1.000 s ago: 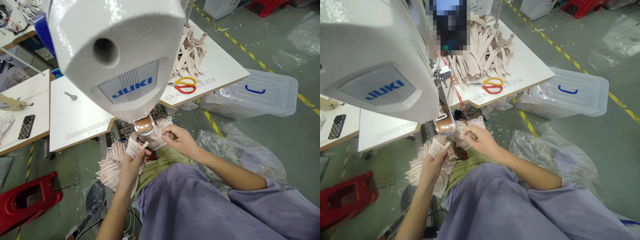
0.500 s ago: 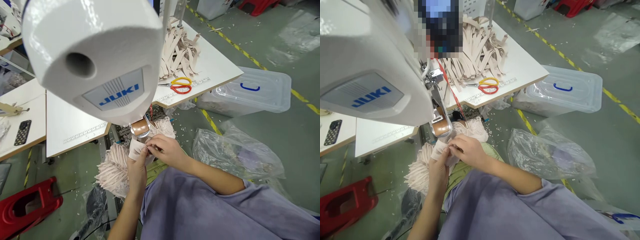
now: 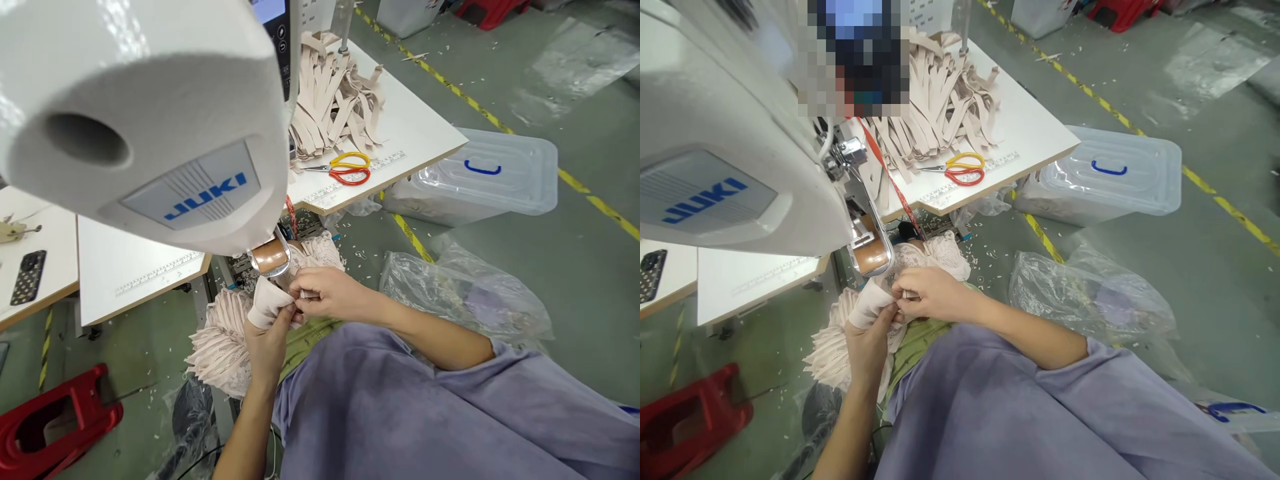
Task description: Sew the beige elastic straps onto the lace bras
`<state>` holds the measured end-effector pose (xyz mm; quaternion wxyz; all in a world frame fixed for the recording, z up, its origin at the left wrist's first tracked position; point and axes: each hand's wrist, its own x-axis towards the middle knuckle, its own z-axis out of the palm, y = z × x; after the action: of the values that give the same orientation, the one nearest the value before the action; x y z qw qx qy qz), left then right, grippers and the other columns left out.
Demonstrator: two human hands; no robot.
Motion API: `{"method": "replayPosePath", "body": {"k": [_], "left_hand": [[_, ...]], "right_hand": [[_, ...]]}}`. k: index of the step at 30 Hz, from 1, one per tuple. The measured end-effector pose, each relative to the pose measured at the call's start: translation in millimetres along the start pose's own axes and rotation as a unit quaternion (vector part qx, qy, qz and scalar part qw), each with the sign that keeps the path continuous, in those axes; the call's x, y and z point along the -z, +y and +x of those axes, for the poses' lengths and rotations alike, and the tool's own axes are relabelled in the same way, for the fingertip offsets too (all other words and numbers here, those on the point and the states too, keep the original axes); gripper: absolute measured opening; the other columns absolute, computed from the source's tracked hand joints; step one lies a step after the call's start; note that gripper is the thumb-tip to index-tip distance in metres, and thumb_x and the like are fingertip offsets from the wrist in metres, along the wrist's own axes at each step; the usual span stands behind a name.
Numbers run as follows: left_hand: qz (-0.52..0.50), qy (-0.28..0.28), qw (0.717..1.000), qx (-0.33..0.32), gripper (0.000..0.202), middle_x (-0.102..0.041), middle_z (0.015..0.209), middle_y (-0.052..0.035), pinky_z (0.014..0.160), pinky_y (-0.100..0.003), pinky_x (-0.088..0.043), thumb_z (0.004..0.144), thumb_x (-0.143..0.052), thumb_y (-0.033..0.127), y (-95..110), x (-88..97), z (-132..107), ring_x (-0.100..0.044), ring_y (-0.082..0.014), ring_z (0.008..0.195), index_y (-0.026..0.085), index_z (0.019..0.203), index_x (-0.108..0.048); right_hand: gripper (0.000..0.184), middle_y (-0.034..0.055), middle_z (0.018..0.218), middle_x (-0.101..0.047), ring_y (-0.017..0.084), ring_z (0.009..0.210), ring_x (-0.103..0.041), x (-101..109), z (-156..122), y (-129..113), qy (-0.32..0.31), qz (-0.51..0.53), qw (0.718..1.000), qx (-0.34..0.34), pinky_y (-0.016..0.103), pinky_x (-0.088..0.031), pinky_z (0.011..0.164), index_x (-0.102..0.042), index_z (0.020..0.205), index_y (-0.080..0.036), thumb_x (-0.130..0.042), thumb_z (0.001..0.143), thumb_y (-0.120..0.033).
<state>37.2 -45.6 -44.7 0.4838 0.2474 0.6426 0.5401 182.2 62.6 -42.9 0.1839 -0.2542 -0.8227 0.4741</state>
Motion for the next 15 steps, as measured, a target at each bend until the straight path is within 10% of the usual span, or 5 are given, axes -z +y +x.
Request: {"method": "replayPosePath", "body": {"k": [9, 15], "left_hand": [[0.063, -0.091, 0.993, 0.035, 0.023, -0.073, 0.083, -0.004, 0.077, -0.026, -0.052, 0.081, -0.074, 0.035, 8.8, 6.1, 10.1, -0.066, -0.0165, 0.08, 0.014, 0.088, -0.072], [0.126, -0.053, 0.989, -0.054, 0.019, -0.067, 0.079, -0.0026, 0.075, -0.026, -0.048, 0.081, -0.07, 0.035, 11.3, 3.3, 9.2, -0.06, -0.0165, 0.079, 0.015, 0.079, -0.069]], "right_hand": [[0.008, -0.0002, 0.079, -0.064, 0.013, 0.075, -0.056, -11.6, -5.0, 8.4, 0.017, 0.015, 0.999, -0.047, 0.024, -0.039, 0.069, -0.067, 0.081, -0.018, -0.06, 0.085, -0.019], [0.009, 0.0012, 0.085, -0.07, 0.016, 0.082, -0.062, -4.5, -7.1, 9.4, 0.012, 0.033, 0.997, -0.066, 0.027, -0.042, 0.076, -0.071, 0.085, -0.02, -0.063, 0.084, -0.024]]}}
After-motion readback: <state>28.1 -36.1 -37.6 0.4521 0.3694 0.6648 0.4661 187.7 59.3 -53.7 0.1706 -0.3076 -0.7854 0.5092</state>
